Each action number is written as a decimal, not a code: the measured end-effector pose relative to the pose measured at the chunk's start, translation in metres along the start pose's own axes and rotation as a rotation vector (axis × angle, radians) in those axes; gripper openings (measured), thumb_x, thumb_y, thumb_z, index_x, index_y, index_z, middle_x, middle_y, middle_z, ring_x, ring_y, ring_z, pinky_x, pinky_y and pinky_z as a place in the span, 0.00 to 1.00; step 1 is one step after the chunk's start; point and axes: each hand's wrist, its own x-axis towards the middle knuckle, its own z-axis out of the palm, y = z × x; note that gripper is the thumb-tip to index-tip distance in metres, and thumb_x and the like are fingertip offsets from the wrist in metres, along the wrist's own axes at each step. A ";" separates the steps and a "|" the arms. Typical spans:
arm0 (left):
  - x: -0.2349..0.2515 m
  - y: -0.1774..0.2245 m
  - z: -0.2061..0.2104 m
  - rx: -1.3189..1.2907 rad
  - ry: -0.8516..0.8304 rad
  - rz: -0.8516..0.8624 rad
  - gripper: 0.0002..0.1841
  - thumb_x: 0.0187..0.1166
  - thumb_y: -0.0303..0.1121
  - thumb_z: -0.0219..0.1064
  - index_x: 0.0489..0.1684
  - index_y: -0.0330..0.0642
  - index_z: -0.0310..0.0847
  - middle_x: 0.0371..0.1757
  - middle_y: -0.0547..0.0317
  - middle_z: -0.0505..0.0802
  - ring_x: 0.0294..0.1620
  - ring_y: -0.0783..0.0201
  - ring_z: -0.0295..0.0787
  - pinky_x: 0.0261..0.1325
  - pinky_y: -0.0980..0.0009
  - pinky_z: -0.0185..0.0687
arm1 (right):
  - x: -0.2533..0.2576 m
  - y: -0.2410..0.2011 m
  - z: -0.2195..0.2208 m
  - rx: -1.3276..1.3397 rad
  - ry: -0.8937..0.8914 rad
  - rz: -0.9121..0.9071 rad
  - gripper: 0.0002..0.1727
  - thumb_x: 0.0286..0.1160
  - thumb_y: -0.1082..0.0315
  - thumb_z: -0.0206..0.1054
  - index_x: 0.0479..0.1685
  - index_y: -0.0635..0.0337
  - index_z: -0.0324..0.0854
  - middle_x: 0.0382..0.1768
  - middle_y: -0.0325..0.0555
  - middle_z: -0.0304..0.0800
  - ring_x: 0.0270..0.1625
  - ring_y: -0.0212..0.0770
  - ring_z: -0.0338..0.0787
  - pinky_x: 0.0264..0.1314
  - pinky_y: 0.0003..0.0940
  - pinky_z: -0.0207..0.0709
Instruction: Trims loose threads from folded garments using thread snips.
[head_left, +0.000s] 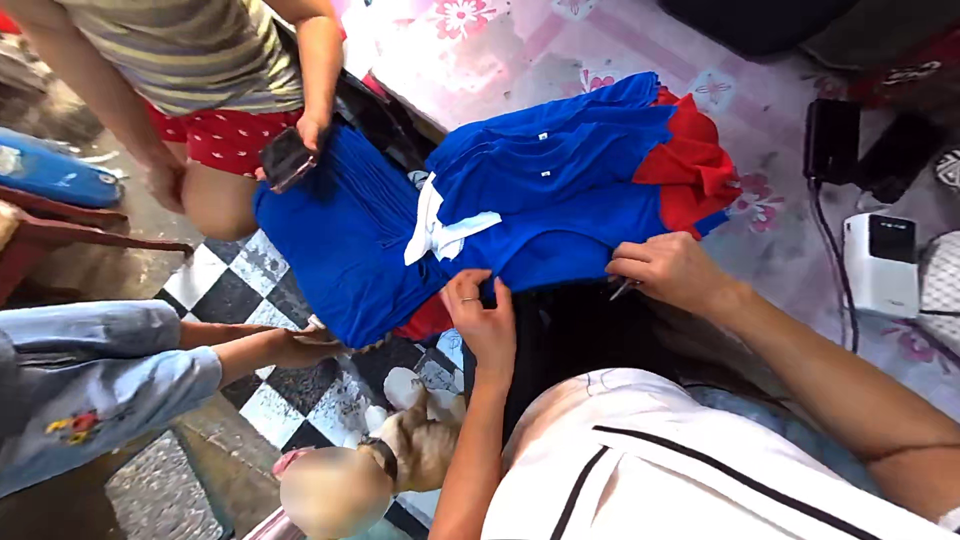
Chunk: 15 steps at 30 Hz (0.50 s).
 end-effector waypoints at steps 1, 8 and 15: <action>-0.001 0.005 0.003 0.036 -0.032 0.137 0.09 0.73 0.27 0.70 0.43 0.30 0.89 0.54 0.38 0.89 0.62 0.47 0.83 0.70 0.56 0.75 | -0.008 -0.002 0.003 -0.018 0.069 -0.019 0.08 0.74 0.75 0.65 0.34 0.60 0.90 0.33 0.49 0.92 0.25 0.47 0.88 0.23 0.41 0.75; 0.027 0.047 0.055 -0.267 -0.964 0.344 0.17 0.84 0.27 0.55 0.60 0.30 0.88 0.64 0.42 0.91 0.72 0.46 0.84 0.77 0.50 0.75 | -0.032 -0.012 0.034 -0.080 0.284 -0.071 0.12 0.78 0.78 0.62 0.35 0.60 0.92 0.43 0.49 0.97 0.29 0.43 0.87 0.30 0.36 0.75; 0.051 -0.032 -0.007 0.183 -0.740 0.542 0.14 0.72 0.45 0.76 0.35 0.41 0.93 0.52 0.48 0.94 0.67 0.41 0.85 0.77 0.32 0.62 | -0.039 0.003 0.020 -0.002 0.178 0.157 0.08 0.80 0.69 0.63 0.39 0.61 0.88 0.39 0.50 0.94 0.29 0.46 0.91 0.24 0.40 0.79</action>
